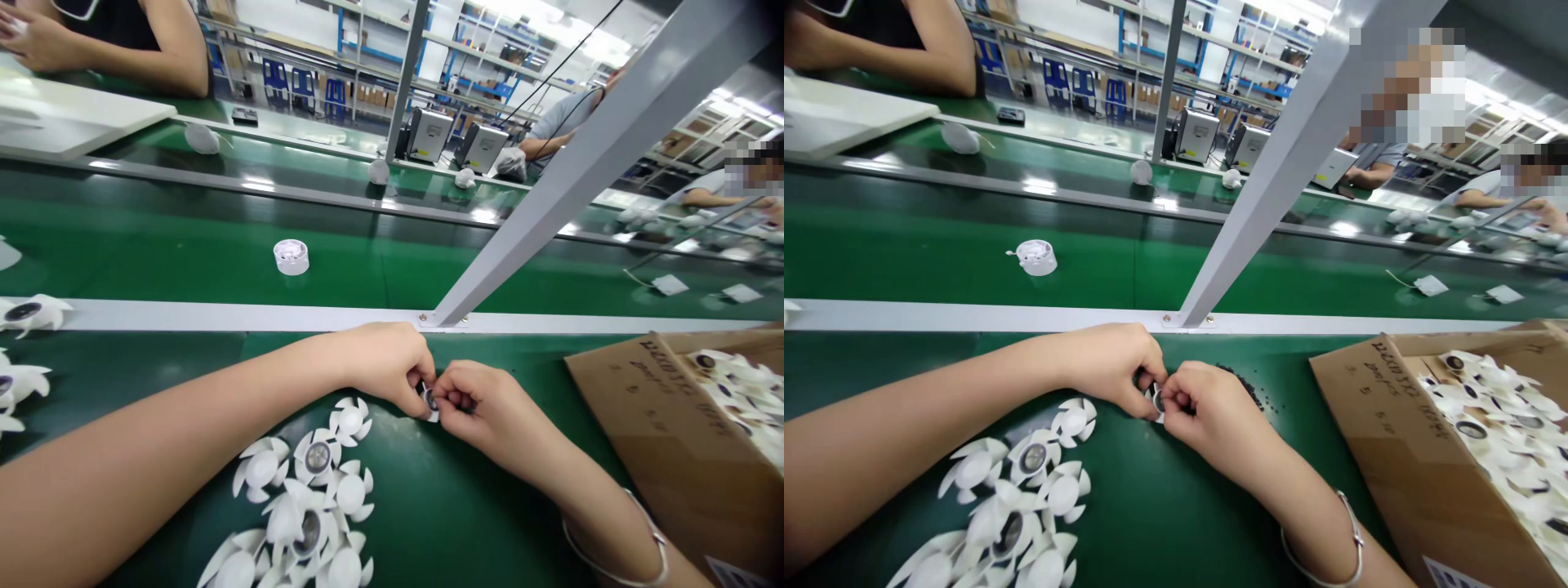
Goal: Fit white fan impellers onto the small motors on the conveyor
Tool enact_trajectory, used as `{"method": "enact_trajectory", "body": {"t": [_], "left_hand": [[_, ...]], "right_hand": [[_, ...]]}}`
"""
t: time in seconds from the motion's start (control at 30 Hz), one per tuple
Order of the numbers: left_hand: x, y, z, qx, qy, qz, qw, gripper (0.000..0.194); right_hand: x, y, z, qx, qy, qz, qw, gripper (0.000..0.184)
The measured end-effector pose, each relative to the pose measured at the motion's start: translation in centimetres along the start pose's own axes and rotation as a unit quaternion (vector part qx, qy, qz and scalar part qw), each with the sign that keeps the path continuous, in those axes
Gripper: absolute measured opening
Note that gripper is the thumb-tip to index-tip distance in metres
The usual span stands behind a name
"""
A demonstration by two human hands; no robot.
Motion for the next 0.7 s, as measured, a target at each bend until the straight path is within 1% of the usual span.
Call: {"method": "enact_trajectory", "body": {"t": [0.07, 0.17, 0.23, 0.3, 0.37, 0.47, 0.53, 0.63, 0.7], "left_hand": [[0.2, 0.0, -0.2, 0.002, -0.013, -0.008, 1.0, 0.019], [0.3, 0.0, -0.3, 0.001, -0.016, -0.017, 1.0, 0.024], [0.3, 0.0, -0.2, -0.001, -0.014, -0.015, 1.0, 0.026], [0.2, 0.0, -0.2, -0.001, -0.014, -0.008, 1.0, 0.026], [0.1, 0.0, -0.1, 0.0, -0.01, -0.004, 1.0, 0.027], [0.0, 0.0, -0.1, -0.002, -0.004, -0.003, 1.0, 0.028], [0.1, 0.1, 0.0, -0.001, -0.006, -0.005, 1.0, 0.026], [0.6, 0.2, -0.2, 0.008, -0.031, -0.007, 0.999, 0.023], [1.2, 0.4, -0.8, 0.012, -0.073, -0.009, 0.997, 0.019]], "right_hand": [[-0.1, 0.1, -0.1, 0.009, 0.012, -0.013, 1.0, 0.011], [-0.7, 0.5, -0.4, 0.012, 0.059, -0.073, 0.996, 0.013], [-1.2, 0.9, -0.6, -0.005, 0.094, -0.118, 0.989, 0.018], [-1.6, 1.3, -0.9, -0.027, 0.12, -0.149, 0.981, 0.022], [-1.7, 1.5, -1.2, -0.051, 0.134, -0.156, 0.977, 0.023], [-1.7, 1.6, -1.8, -0.076, 0.126, -0.142, 0.979, 0.022], [-1.5, 1.5, -2.5, -0.058, 0.106, -0.133, 0.984, 0.022], [-0.8, 1.3, -3.7, 0.017, 0.087, -0.121, 0.989, 0.022], [-0.2, 1.1, -4.2, 0.052, 0.09, -0.111, 0.988, 0.021]]}}
Point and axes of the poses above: each hand's wrist, its own y-axis away from the middle knuckle, its own z-axis out of the palm, x = y × z, the point moved 4 cm from there along -y, towards the middle knuckle, and after that the axes turned 1 degree about z, right-handed, at the moved point
